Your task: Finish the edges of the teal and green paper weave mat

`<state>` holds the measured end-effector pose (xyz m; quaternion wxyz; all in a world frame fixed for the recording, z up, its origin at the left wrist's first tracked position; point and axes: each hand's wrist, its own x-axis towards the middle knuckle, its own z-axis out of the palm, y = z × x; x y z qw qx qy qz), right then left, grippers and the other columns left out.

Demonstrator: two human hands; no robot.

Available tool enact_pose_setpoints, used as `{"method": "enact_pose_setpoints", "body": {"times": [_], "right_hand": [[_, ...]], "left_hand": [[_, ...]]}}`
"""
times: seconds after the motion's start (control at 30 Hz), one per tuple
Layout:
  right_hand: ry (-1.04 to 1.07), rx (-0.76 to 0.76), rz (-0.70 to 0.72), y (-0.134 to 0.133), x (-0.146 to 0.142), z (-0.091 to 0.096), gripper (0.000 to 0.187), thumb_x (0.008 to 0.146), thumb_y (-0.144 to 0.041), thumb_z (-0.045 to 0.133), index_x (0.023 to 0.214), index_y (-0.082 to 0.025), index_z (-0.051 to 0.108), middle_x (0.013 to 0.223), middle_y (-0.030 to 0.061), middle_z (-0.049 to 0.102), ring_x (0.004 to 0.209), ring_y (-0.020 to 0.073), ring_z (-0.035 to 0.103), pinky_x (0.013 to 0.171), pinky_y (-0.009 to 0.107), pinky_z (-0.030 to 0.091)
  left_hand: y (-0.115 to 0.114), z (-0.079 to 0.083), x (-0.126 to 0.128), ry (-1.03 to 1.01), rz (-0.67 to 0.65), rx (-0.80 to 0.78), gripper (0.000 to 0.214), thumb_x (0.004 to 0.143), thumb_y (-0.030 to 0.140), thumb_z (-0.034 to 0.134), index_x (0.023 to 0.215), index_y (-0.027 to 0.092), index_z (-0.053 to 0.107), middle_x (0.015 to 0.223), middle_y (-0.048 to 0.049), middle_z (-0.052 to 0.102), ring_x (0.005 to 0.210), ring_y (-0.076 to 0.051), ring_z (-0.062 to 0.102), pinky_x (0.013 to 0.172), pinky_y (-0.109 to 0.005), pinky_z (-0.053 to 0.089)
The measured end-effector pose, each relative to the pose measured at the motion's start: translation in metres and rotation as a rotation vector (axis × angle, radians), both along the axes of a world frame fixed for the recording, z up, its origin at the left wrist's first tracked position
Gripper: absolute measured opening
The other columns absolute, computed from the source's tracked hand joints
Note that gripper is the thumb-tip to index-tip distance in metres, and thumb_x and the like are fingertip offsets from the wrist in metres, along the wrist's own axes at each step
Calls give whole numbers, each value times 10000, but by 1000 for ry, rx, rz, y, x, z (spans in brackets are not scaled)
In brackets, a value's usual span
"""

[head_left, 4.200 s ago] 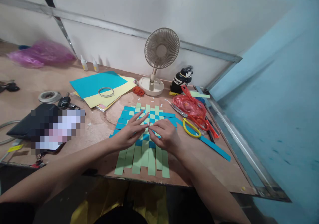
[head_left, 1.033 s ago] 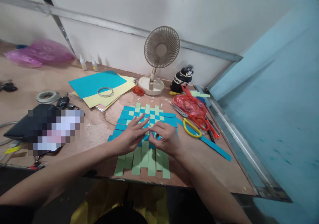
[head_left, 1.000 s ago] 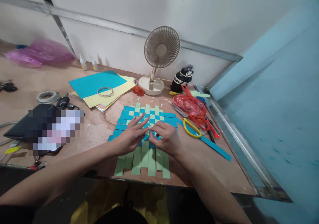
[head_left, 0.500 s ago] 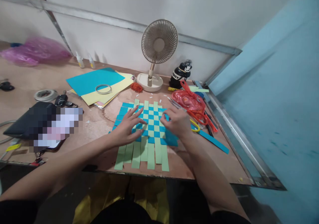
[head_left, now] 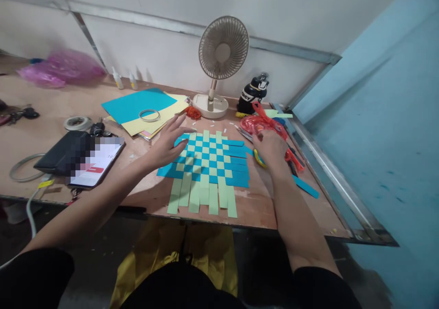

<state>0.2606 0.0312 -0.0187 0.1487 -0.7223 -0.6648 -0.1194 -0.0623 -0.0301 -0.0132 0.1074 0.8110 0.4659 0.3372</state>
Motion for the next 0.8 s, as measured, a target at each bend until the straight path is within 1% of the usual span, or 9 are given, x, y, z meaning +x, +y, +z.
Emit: {"method": "enact_pose_setpoints", "body": {"times": [0.1,0.17,0.27,0.33,0.43,0.5,0.57,0.63,0.8], "right_hand": [[64,129,252,-11,-21,4,283,892,-310,459,881,-147,690,931,132,693,857,251,614,700,327,417],[132,171,443,-20,-36,4,250,890,-297,479,877,-163,689,900,100,697,817,220,617,706,311,433],[249,168,719,-36,-57,-1,209,897,-284,500,900,-184,684,883,63,703,752,177,621,716,290,461],[308,110,841,-47,-71,-7,201,904,-279,507,944,-187,680,891,52,707,725,155,626,703,276,473],[332,7,923,-61,-88,-16,248,913,-273,505,1087,-180,654,910,50,711,738,152,641,678,271,479],[325,-24,952,-66,-95,-21,338,911,-264,505,1223,-168,592,928,56,709,774,166,647,707,293,489],[337,-49,965,-67,-98,-25,423,912,-253,498,1325,-163,513,959,64,703,792,172,645,724,310,496],[381,-85,965,-66,-100,-28,453,915,-242,486,1362,-175,477,991,65,697,790,164,642,698,299,502],[441,-150,1003,-66,-107,-32,431,906,-236,485,1334,-194,511,970,53,701,758,145,645,645,271,509]], "left_hand": [[-7,4,-9,115,-25,49,352,950,240,411,1269,173,545,1570,-95,265,1473,-260,136,1166,-495,202],[-15,1,-18,179,-41,53,383,949,240,420,1316,179,509,1542,-96,329,1453,-254,211,1165,-483,216],[-30,-10,-33,222,-48,4,485,937,274,459,1416,229,401,1481,-80,429,1394,-256,331,1138,-476,279],[-39,-20,-45,201,-11,-78,581,925,319,487,1474,255,306,1428,-99,481,1306,-277,447,1063,-476,379],[-51,-31,-57,83,90,-247,715,904,381,522,1518,256,178,1281,-134,579,1089,-272,604,865,-416,519],[-57,-34,-61,8,132,-328,749,895,400,531,1523,242,153,1204,-135,612,1003,-253,636,782,-373,545],[-62,-35,-60,-32,167,-380,739,895,396,527,1518,226,167,1164,-133,626,973,-241,646,771,-358,548],[-66,-33,-57,-71,199,-410,727,898,387,519,1514,212,177,1154,-136,626,956,-233,653,780,-359,548],[-67,-34,-56,-284,176,-488,741,895,365,513,1517,225,135,1229,-151,580,899,-201,669,728,-332,555]]}}
